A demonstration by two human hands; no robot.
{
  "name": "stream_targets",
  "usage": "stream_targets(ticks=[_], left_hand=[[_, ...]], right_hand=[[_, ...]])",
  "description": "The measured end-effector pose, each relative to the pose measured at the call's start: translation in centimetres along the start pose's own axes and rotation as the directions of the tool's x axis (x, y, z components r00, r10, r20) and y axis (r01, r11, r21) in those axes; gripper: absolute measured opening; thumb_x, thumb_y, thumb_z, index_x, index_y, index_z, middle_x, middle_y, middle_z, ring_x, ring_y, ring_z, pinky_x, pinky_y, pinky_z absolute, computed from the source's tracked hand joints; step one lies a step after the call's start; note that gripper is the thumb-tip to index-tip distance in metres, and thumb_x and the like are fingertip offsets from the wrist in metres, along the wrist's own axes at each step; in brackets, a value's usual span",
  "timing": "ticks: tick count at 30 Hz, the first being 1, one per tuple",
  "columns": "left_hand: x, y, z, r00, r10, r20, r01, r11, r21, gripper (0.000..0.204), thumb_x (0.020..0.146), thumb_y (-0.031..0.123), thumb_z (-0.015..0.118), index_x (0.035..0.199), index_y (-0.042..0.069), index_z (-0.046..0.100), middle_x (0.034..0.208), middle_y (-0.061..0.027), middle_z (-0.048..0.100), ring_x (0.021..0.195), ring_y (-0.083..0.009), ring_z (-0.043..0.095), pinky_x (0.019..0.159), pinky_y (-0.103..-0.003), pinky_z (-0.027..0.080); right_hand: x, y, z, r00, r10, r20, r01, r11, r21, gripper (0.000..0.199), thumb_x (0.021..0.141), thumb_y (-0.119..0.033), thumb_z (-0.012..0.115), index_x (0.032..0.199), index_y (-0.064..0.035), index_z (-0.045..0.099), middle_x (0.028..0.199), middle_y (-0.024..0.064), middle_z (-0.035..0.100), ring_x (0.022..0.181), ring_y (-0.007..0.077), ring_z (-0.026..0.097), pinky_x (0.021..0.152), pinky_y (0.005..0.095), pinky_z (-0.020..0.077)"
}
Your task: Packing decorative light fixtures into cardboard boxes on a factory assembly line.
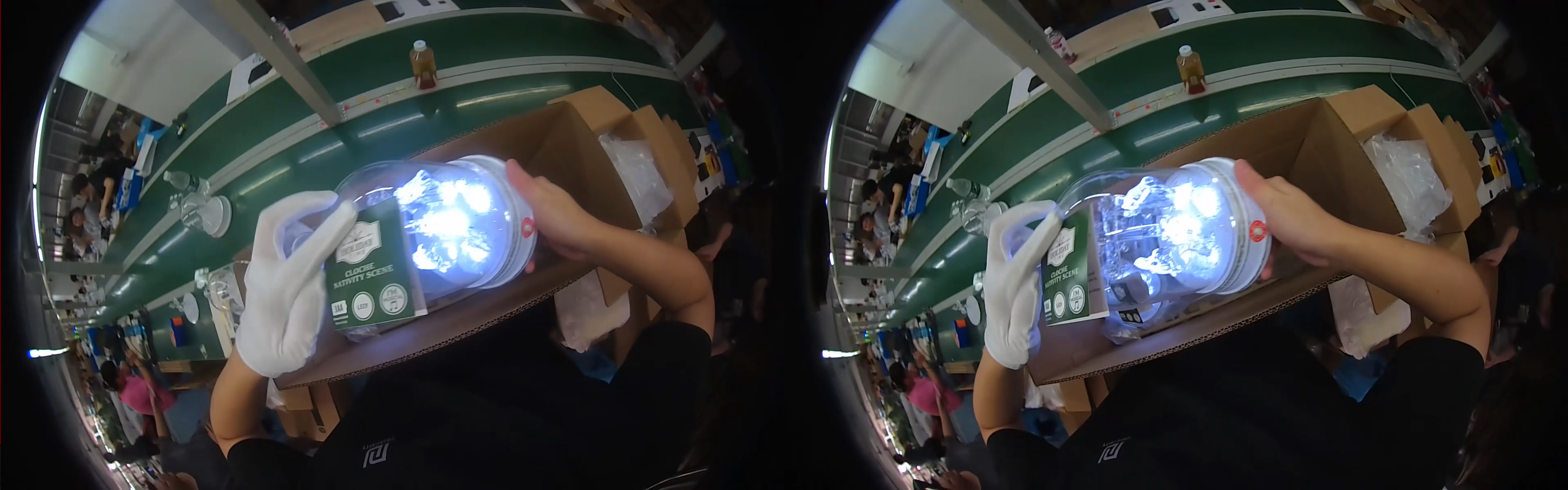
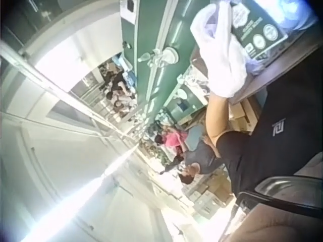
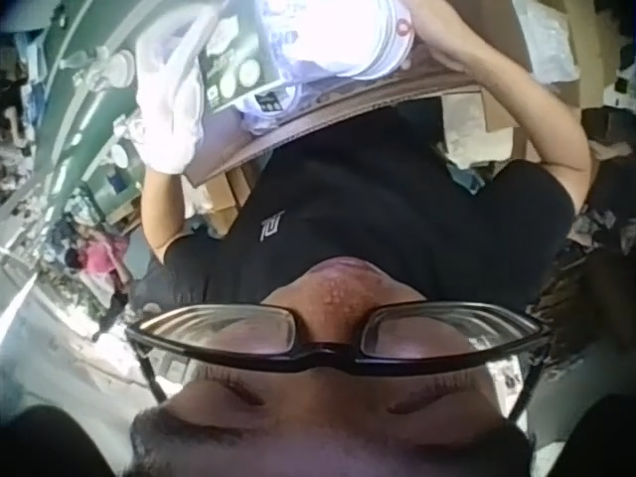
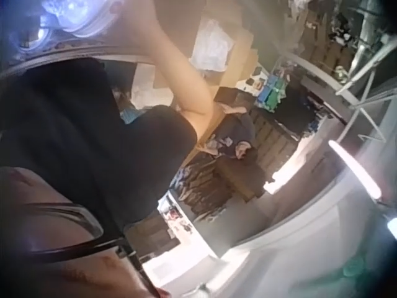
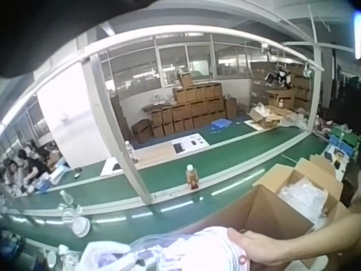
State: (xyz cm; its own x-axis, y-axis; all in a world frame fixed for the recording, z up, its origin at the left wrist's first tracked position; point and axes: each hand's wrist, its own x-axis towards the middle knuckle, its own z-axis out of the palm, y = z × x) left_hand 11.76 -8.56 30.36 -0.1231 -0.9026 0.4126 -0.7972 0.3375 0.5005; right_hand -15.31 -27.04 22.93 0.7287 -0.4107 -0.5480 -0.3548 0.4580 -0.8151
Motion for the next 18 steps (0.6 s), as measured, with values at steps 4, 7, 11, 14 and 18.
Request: stream_targets(ticks=[4, 7, 11, 14, 18], left_hand=[[0.8, -0.3, 2.0, 0.965, -0.216, -0.15, 0.222, 0.975, 0.022, 0.027, 0.088, 0.005, 0.069, 0.114, 0.0, 0.064, 0.094, -0.0068, 0.051, 0.076, -0.0146, 0.053, 0.068, -0.027, 0.046], [1.2, -1.2, 3.7, 0.925, -0.339, -0.171, 0.313, 0.936, -0.163, 0.018, 0.092, 0.012, 0.066, 0.1, 0.001, 0.055, 0.086, -0.0076, 0.053, 0.072, -0.0134, 0.053, 0.065, -0.028, 0.045], [0.4, -1.9, 4.6, 0.85, -0.51, -0.13, 0.459, 0.839, -0.291, 0.013, 0.092, 0.011, 0.065, 0.092, 0.0, 0.058, 0.073, -0.0064, 0.057, 0.059, -0.0144, 0.053, 0.061, -0.028, 0.045], [0.2, -1.9, 4.9, 0.903, -0.366, -0.227, 0.315, 0.92, -0.232, 0.011, 0.091, 0.008, 0.066, 0.087, 0.0, 0.059, 0.076, -0.0079, 0.06, 0.061, -0.0147, 0.057, 0.06, -0.027, 0.047], [-1.2, -2.1, 4.8, 0.96, -0.162, -0.229, 0.151, 0.986, -0.066, 0.004, 0.089, 0.002, 0.065, 0.089, 0.001, 0.062, 0.078, -0.0083, 0.061, 0.059, -0.0166, 0.058, 0.056, -0.028, 0.049]], right_hand=[[0.1, -0.1, -0.5, 0.999, 0.0, -0.042, -0.001, 1.0, -0.013, 0.066, 0.106, -0.057, 0.029, 0.116, 0.0017, 0.058, 0.083, 0.0128, 0.07, 0.059, 0.0191, 0.07, 0.037, 0.0288, 0.0537], [-0.2, 0.3, -0.6, 0.999, -0.015, -0.045, 0.015, 1.0, -0.003, 0.068, 0.106, -0.058, 0.028, 0.117, 0.002, 0.058, 0.083, 0.0123, 0.07, 0.061, 0.0186, 0.071, 0.039, 0.0281, 0.0548], [-0.6, 0.6, -0.9, 0.995, -0.072, -0.073, 0.068, 0.996, -0.053, 0.069, 0.106, -0.058, 0.026, 0.116, 0.0018, 0.059, 0.084, 0.0127, 0.071, 0.066, 0.0177, 0.071, 0.043, 0.0279, 0.0568], [-0.9, 0.2, -0.9, 0.996, -0.029, -0.088, 0.022, 0.996, -0.084, 0.074, 0.105, -0.06, 0.024, 0.112, 0.0013, 0.064, 0.087, 0.0133, 0.072, 0.071, 0.0181, 0.072, 0.049, 0.0291, 0.0592], [-0.6, -0.6, -3.3, 0.991, 0.025, 0.131, 0.026, 0.928, -0.372, 0.077, 0.105, -0.062, 0.023, 0.108, 0.0003, 0.068, 0.094, 0.0128, 0.073, 0.075, 0.0196, 0.071, 0.062, 0.0296, 0.0607]])
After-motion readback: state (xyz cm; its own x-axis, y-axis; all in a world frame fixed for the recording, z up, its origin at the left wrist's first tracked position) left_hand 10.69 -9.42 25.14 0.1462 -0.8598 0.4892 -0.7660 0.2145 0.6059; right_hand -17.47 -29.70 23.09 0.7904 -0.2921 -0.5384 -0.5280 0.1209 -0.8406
